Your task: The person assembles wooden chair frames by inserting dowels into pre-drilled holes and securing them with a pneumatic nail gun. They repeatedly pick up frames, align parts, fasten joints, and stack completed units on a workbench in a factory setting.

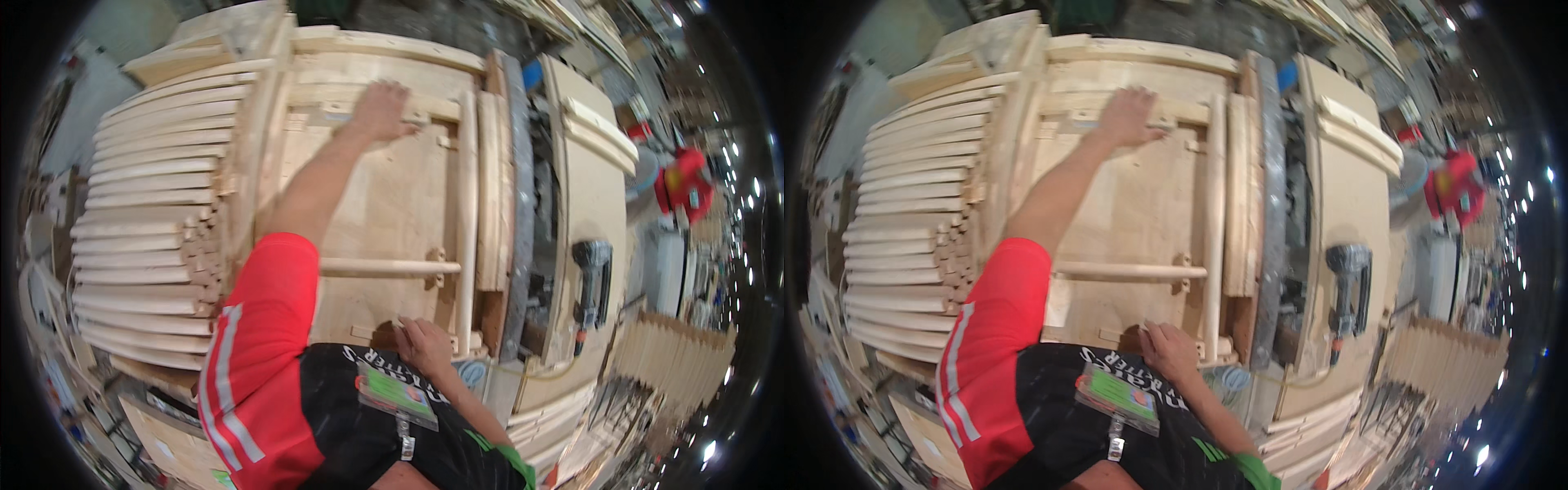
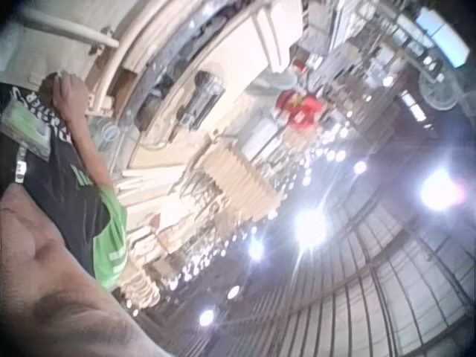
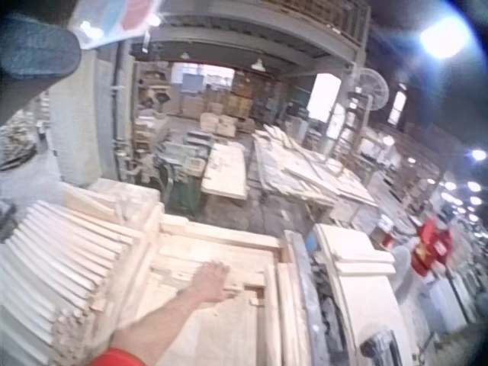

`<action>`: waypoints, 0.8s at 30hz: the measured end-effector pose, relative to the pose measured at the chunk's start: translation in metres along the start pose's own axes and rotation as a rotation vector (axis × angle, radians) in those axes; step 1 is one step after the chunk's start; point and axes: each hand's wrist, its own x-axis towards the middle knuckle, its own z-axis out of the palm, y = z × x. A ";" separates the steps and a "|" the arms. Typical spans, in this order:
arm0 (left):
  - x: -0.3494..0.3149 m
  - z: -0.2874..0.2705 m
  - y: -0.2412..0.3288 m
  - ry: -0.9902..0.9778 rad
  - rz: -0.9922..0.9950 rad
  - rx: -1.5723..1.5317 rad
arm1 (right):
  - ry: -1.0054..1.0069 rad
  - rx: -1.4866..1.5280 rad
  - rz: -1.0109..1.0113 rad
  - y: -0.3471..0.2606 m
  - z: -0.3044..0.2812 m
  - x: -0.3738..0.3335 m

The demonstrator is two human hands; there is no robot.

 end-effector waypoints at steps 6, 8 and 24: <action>0.004 -0.025 0.017 -0.123 0.009 -0.047 | 0.068 0.096 0.041 0.000 -0.007 -0.003; 0.001 -0.025 0.013 -0.106 0.003 -0.047 | 0.109 0.133 0.114 0.007 -0.038 -0.001; -0.053 -0.018 0.121 0.387 -0.441 -0.507 | 0.143 -0.548 0.457 0.202 -0.265 0.006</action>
